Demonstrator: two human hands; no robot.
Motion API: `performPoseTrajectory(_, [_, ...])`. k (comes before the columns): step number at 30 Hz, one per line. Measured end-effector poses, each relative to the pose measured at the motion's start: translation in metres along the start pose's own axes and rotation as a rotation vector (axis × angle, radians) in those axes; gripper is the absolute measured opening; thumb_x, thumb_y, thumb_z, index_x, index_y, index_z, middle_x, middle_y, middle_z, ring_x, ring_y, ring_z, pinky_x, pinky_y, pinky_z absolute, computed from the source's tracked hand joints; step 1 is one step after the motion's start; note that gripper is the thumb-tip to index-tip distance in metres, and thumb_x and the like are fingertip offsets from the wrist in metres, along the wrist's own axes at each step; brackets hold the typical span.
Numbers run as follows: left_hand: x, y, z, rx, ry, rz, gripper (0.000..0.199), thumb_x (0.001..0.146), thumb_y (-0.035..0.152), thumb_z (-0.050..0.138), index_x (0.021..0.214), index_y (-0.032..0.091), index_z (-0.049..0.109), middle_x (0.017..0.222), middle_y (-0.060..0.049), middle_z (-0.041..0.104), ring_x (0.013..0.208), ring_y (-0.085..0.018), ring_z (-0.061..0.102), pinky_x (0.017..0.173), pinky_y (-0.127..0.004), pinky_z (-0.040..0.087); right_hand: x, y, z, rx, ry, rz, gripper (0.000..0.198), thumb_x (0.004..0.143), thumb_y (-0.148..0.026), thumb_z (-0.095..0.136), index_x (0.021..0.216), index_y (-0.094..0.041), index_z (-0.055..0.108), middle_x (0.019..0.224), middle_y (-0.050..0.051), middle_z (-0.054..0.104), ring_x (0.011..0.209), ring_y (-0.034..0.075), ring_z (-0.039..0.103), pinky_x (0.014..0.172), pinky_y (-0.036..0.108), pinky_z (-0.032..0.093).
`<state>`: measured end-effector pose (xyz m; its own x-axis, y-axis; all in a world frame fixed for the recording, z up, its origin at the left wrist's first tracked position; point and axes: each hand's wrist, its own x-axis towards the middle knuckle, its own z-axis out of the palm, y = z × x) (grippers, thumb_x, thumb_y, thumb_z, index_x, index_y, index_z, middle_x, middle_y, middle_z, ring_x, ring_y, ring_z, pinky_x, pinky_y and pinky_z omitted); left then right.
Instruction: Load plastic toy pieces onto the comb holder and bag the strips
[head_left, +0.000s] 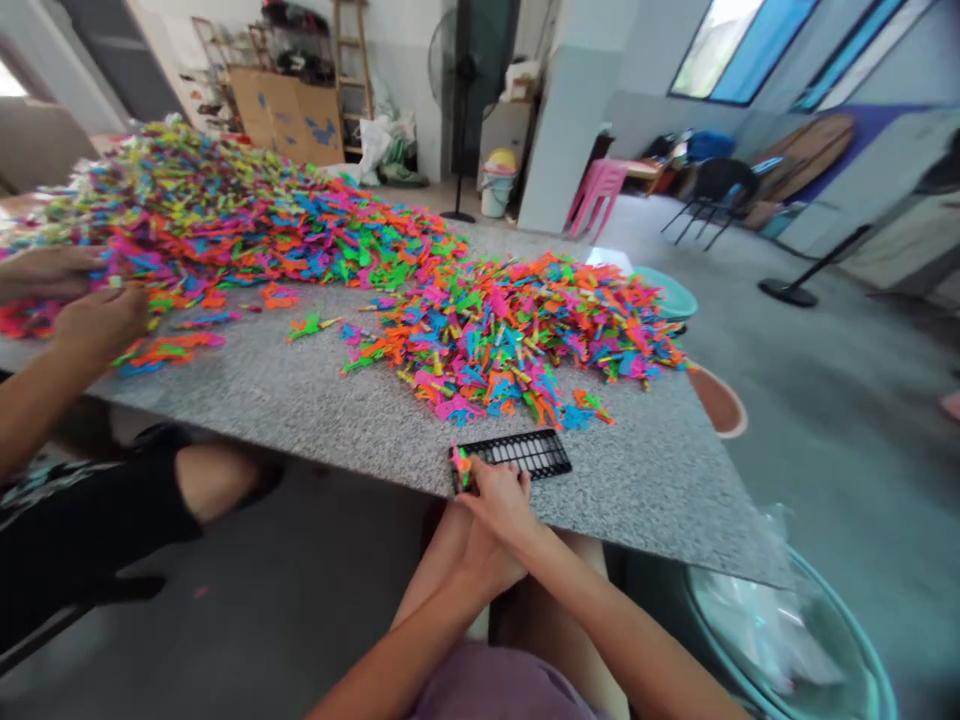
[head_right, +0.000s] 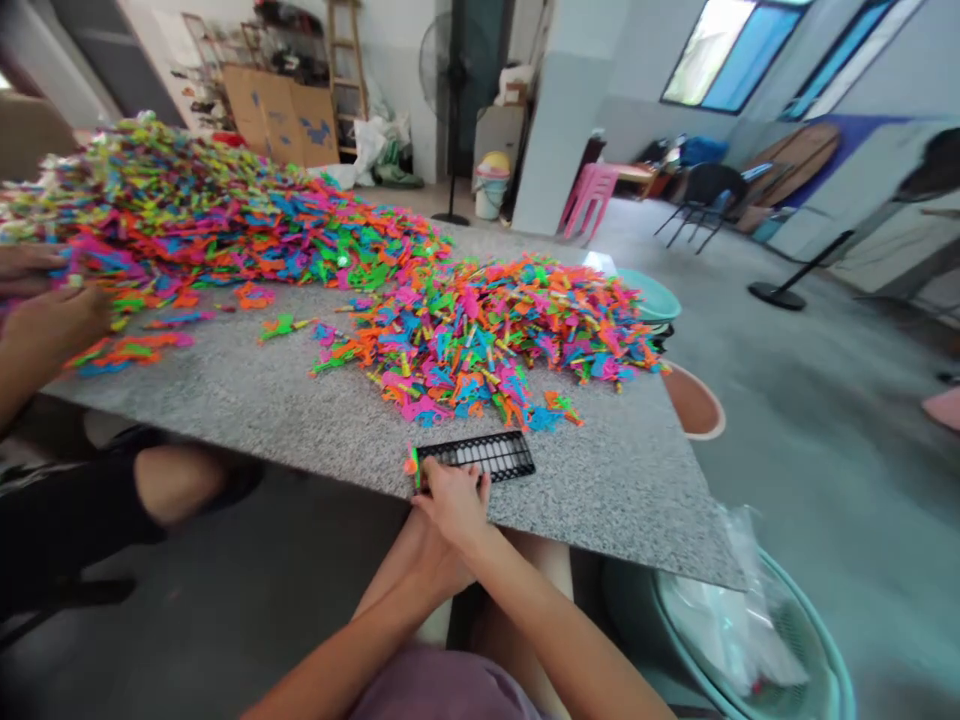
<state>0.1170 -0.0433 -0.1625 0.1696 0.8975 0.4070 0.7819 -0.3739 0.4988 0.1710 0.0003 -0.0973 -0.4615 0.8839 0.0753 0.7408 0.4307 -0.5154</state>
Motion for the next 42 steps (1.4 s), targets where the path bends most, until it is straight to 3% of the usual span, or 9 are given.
performPoseTrajectory(5, [-0.033, -0.022, -0.051, -0.066, 0.003, 0.28, 0.047, 0.093, 0.02, 0.049, 0.14, 0.021, 0.043, 0.131, -0.011, 0.06, 0.128, -0.027, 0.052, 0.107, -0.048, 0.044, -0.003, 0.078, -0.074, -0.074, 0.297, 0.156, 0.034, 0.088, -0.014, 0.051, 0.12, -0.019, 0.06, 0.112, 0.009, 0.064, 0.099, 0.021, 0.061, 0.088, 0.033, 0.048])
performPoseTrajectory(9, [-0.03, -0.051, -0.068, -0.054, 0.431, -0.111, 0.045, 0.089, 0.037, 0.061, 0.126, 0.014, 0.051, 0.114, -0.015, 0.062, 0.108, -0.029, 0.062, 0.093, -0.046, 0.053, 0.006, 0.145, -0.12, -0.385, 0.268, 0.431, 0.04, 0.087, -0.004, 0.04, 0.121, -0.012, 0.06, 0.116, 0.015, 0.06, 0.098, 0.021, 0.061, 0.085, 0.031, 0.047])
performPoseTrajectory(14, [0.008, -0.064, -0.062, -0.128, 0.332, -0.104, 0.038, 0.09, 0.049, 0.057, 0.108, 0.016, 0.06, 0.092, -0.007, 0.068, 0.087, -0.024, 0.068, 0.083, -0.04, 0.056, 0.031, 0.158, -0.117, -0.53, 0.004, 0.201, 0.044, 0.08, 0.0, 0.052, 0.12, -0.015, 0.059, 0.126, 0.014, 0.058, 0.114, 0.025, 0.054, 0.09, 0.032, 0.045])
performPoseTrajectory(21, [0.006, -0.064, -0.065, -0.143, 0.287, -0.038, 0.029, 0.092, 0.046, 0.055, 0.093, 0.02, 0.066, 0.089, -0.005, 0.072, 0.087, -0.023, 0.068, 0.083, -0.036, 0.056, -0.025, 0.216, -0.143, -0.416, 0.098, 0.127, 0.055, 0.079, 0.007, 0.04, 0.126, -0.016, 0.057, 0.13, 0.011, 0.06, 0.125, 0.019, 0.049, 0.103, 0.034, 0.04])
performPoseTrajectory(26, [0.01, -0.061, -0.06, -0.117, 0.285, -0.002, 0.026, 0.092, 0.045, 0.057, 0.093, 0.02, 0.067, 0.088, -0.004, 0.072, 0.086, -0.023, 0.067, 0.084, -0.037, 0.055, -0.037, 0.192, -0.143, -0.459, 0.287, 0.452, 0.042, 0.085, -0.001, 0.04, 0.122, -0.012, 0.056, 0.126, 0.017, 0.06, 0.109, 0.024, 0.061, 0.089, 0.034, 0.047])
performPoseTrajectory(30, [0.014, -0.06, -0.059, -0.076, 0.287, -0.016, 0.029, 0.092, 0.047, 0.055, 0.093, 0.02, 0.067, 0.087, -0.004, 0.073, 0.084, -0.023, 0.067, 0.081, -0.037, 0.055, 0.0, 0.15, -0.111, -0.363, 0.288, 0.665, 0.033, 0.095, -0.034, 0.048, 0.116, -0.01, 0.055, 0.095, 0.018, 0.069, 0.084, 0.026, 0.069, 0.07, 0.032, 0.05])
performPoseTrajectory(34, [0.013, -0.065, -0.065, -0.09, 0.263, -0.018, 0.032, 0.09, 0.05, 0.056, 0.089, 0.021, 0.069, 0.084, -0.003, 0.073, 0.081, -0.022, 0.068, 0.079, -0.035, 0.056, 0.027, 0.151, -0.109, -0.231, 0.286, 0.817, 0.029, 0.085, -0.034, 0.065, 0.101, -0.01, 0.06, 0.092, 0.02, 0.071, 0.088, 0.028, 0.07, 0.072, 0.032, 0.051])
performPoseTrajectory(38, [0.009, -0.072, -0.072, -0.136, 0.248, -0.042, 0.032, 0.088, 0.051, 0.058, 0.09, 0.021, 0.07, 0.085, -0.003, 0.073, 0.083, -0.022, 0.068, 0.085, -0.036, 0.056, -0.009, 0.177, -0.122, 0.197, 0.311, 0.925, 0.033, 0.071, -0.024, 0.073, 0.097, -0.014, 0.056, 0.06, 0.003, 0.065, 0.056, 0.021, 0.067, 0.059, 0.029, 0.052])
performPoseTrajectory(42, [0.008, -0.073, -0.073, -0.214, 0.237, -0.091, 0.029, 0.086, 0.049, 0.062, 0.089, 0.021, 0.07, 0.085, -0.004, 0.072, 0.084, -0.022, 0.068, 0.086, -0.037, 0.055, -0.058, 0.171, -0.113, 0.722, 0.494, 0.737, 0.036, 0.069, -0.034, 0.068, 0.095, -0.021, 0.047, 0.061, -0.005, 0.061, 0.047, 0.016, 0.06, 0.05, 0.028, 0.051])
